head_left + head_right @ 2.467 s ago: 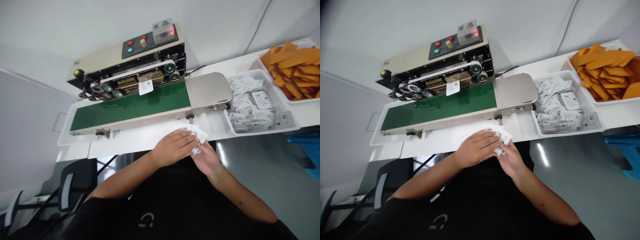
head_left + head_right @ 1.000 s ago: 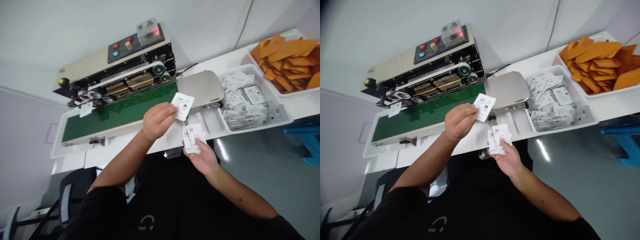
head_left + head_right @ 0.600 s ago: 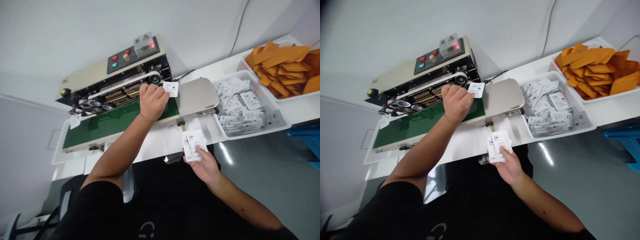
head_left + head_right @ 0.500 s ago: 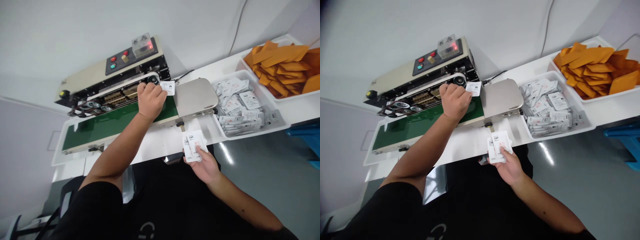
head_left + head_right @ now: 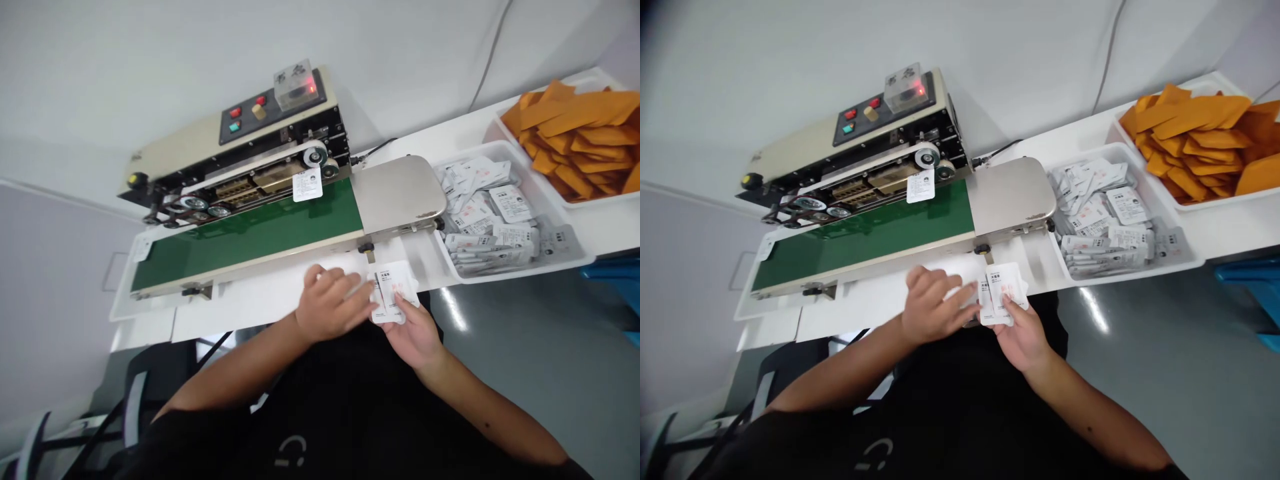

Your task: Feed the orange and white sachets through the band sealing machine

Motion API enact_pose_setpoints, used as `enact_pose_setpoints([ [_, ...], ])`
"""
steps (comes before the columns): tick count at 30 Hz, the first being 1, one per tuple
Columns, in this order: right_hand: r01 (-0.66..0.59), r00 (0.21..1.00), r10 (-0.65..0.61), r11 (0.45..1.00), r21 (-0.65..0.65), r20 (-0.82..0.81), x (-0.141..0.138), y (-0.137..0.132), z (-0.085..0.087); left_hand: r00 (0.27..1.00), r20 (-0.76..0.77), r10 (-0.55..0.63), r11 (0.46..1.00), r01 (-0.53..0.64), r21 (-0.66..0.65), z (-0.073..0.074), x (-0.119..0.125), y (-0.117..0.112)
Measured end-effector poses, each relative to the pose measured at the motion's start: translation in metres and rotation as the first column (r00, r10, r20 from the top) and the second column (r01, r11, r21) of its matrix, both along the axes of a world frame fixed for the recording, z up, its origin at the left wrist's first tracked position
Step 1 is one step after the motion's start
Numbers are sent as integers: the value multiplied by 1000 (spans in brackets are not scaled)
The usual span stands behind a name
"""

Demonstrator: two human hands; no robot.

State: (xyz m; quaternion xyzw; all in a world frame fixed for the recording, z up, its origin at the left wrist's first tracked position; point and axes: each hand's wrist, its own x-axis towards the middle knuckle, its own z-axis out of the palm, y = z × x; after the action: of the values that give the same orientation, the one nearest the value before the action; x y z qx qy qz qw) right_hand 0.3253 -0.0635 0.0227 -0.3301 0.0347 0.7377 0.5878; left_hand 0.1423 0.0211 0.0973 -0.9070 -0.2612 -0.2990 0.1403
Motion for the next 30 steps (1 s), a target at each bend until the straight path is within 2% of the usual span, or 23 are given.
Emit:
enact_pose_setpoints([
  [3, 11, 999, -10, 1000, -25, 49, -10, 0, -3, 994, 4, -110, 981, 110, -163, -12, 5, -30],
  [8, -35, 996, 39, 998, -48, 86, -25, -3, -1, 982, -53, -182, 921, 151, -358, -31, 5, -36],
  [12, -94, 992, 96, 995, -20, 87, -33, -5, 4, 987, -47, -155, 873, 114, -475, -38, -2, -39],
  [16, -135, 991, 135, 990, 37, 8, -40, -6, 9, 994, 12, -110, 827, 98, -554, -39, -14, -42],
  [19, -117, 993, 119, 988, 102, -13, -46, -5, 16, 996, 54, -70, 828, 88, -554, -39, -23, -44],
  [22, -76, 997, 75, 987, 144, 10, -53, -3, 22, 994, 96, -57, 864, 97, -493, -39, -31, -47],
  [26, -52, 998, 46, 991, 123, 46, -59, -2, 26, 989, 114, -98, 918, 133, -374, -36, -42, -50],
  [30, -41, 998, 36, 993, 110, 51, -63, -2, 27, 990, 90, -107, 948, 129, -293, -31, -50, -49],
])
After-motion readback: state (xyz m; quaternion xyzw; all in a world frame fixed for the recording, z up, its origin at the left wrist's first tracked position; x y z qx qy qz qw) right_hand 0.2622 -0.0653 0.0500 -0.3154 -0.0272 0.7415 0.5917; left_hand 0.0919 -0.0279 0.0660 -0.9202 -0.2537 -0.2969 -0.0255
